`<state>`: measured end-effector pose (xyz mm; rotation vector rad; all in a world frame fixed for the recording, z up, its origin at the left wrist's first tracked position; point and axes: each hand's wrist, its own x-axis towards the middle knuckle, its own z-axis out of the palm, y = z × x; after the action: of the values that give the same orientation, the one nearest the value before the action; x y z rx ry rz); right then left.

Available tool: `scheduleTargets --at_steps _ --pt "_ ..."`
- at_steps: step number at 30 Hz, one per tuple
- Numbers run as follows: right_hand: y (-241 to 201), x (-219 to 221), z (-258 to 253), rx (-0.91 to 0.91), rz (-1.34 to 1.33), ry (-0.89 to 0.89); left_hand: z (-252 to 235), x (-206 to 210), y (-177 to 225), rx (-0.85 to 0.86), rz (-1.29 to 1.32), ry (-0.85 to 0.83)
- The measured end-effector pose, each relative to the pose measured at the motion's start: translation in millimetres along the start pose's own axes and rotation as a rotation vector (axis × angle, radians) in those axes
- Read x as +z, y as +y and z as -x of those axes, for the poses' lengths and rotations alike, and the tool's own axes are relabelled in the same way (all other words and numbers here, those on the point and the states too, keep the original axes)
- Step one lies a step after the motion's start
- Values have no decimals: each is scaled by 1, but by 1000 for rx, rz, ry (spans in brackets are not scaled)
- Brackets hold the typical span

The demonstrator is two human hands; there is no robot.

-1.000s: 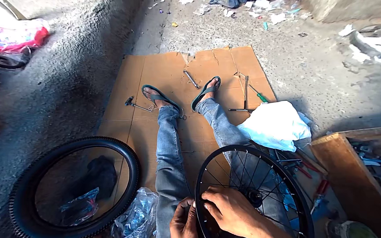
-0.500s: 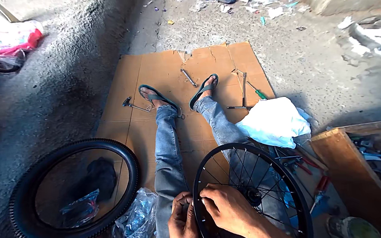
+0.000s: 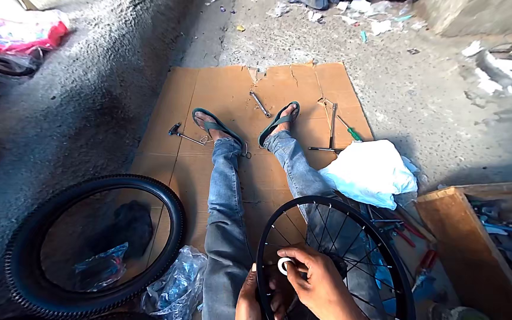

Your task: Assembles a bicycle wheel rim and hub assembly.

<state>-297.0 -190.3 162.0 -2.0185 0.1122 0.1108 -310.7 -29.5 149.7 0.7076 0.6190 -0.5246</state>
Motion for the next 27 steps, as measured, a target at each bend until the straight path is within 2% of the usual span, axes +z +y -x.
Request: scheduleTargets --at_steps 3,8,21,27 --pt "5 4 1 -56 168 36 -4 -5 -2 -61 112 -6" --pt "1 12 2 -90 431 -2 -7 -7 -5 -97 181 -4" --pt "-1 17 3 -155 526 37 -7 -7 -6 -106 171 36" --pt "-5 23 6 -136 788 84 -2 -4 -5 -84 175 -31"
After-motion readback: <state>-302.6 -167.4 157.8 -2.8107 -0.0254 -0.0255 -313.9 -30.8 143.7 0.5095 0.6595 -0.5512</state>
